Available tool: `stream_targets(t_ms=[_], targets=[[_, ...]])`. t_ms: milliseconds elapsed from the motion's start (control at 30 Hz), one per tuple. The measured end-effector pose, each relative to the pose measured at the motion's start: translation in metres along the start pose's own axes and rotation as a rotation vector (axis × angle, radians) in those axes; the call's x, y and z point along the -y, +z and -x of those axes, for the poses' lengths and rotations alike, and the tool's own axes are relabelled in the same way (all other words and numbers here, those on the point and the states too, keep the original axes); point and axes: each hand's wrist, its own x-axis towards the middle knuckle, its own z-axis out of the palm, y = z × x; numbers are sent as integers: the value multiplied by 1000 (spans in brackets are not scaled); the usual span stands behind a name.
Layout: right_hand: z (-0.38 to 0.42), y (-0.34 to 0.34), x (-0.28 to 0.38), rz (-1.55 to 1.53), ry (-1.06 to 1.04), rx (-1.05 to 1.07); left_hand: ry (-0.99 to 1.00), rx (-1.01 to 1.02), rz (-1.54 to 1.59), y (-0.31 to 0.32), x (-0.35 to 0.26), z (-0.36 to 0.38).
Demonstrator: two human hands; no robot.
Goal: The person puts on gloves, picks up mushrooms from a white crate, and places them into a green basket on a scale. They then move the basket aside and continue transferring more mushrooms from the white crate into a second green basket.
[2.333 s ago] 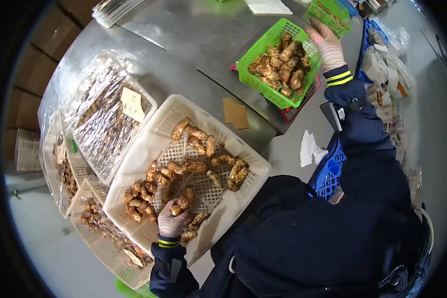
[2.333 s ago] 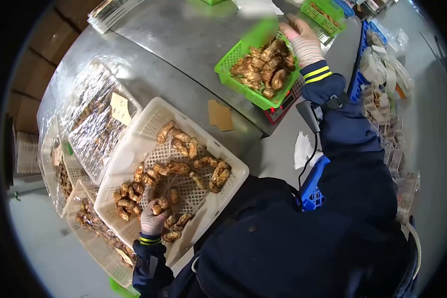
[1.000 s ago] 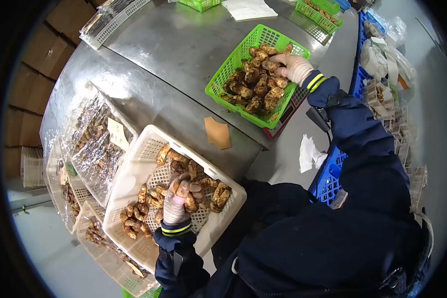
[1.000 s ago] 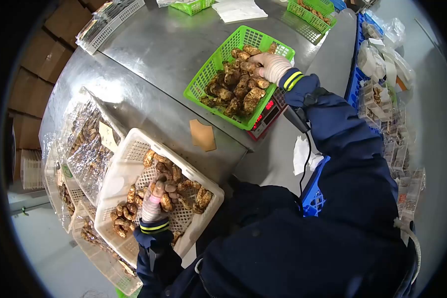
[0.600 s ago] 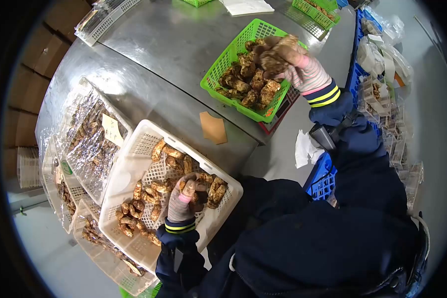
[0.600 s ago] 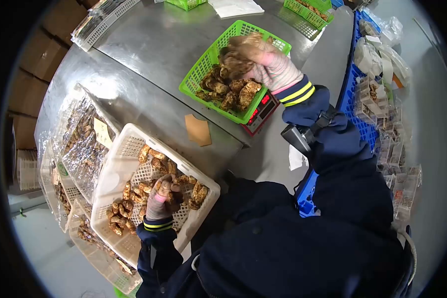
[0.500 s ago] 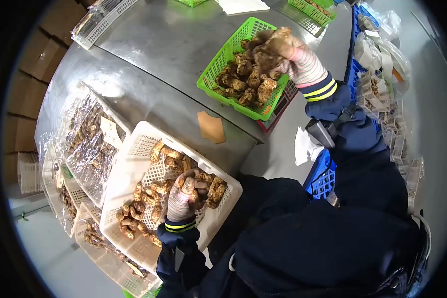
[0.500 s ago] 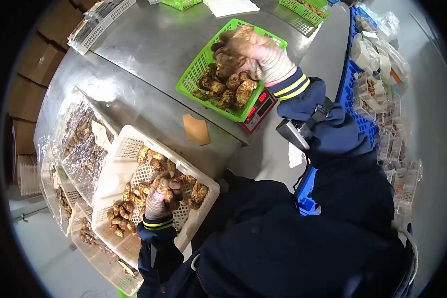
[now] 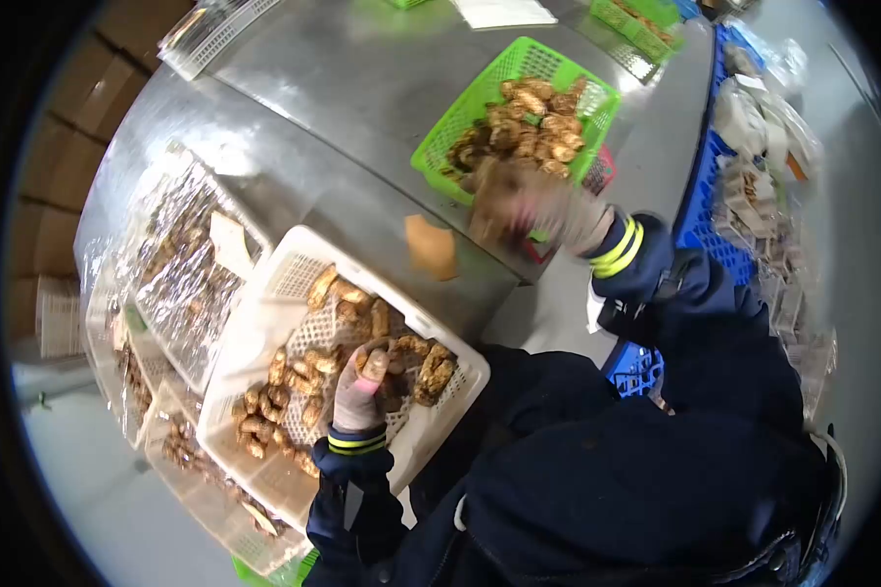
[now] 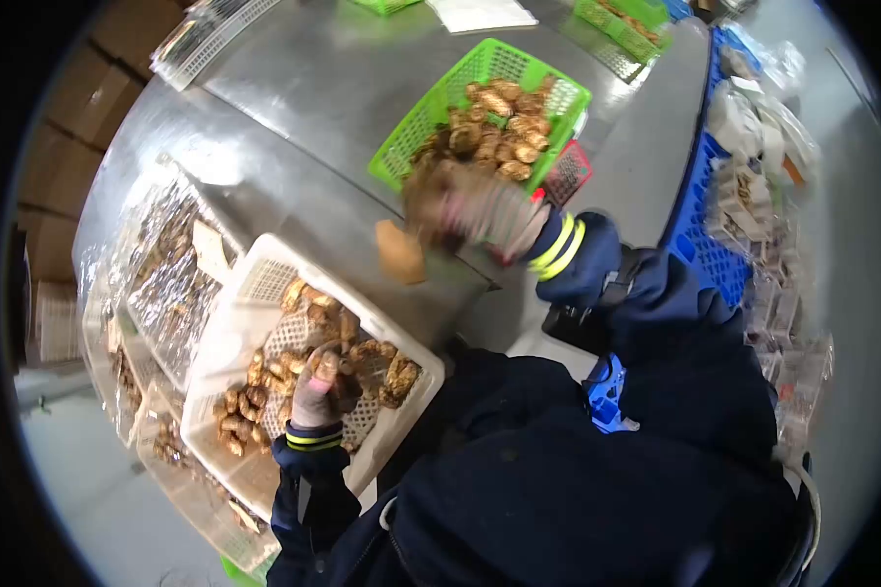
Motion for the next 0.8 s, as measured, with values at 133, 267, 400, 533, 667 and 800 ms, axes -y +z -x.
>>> stream_targets(t_ms=[133, 267, 400, 533, 667, 800], targets=[[6, 111, 13, 191, 423, 539, 62, -141, -196, -35, 11, 27], [-5, 137, 30, 382, 424, 635, 174, -159, -192, -94, 46, 58], [13, 67, 7, 35, 283, -326, 327, -457, -305, -117, 52, 104], [62, -34, -100, 288, 349, -958, 398, -386, -265, -148, 44, 121], [55, -20, -123, -295, 719, -767, 418, -235, -199, -95, 20, 93], [35, -24, -148, -25, 765, -793, 560, -108, -823, 14, -6, 79]])
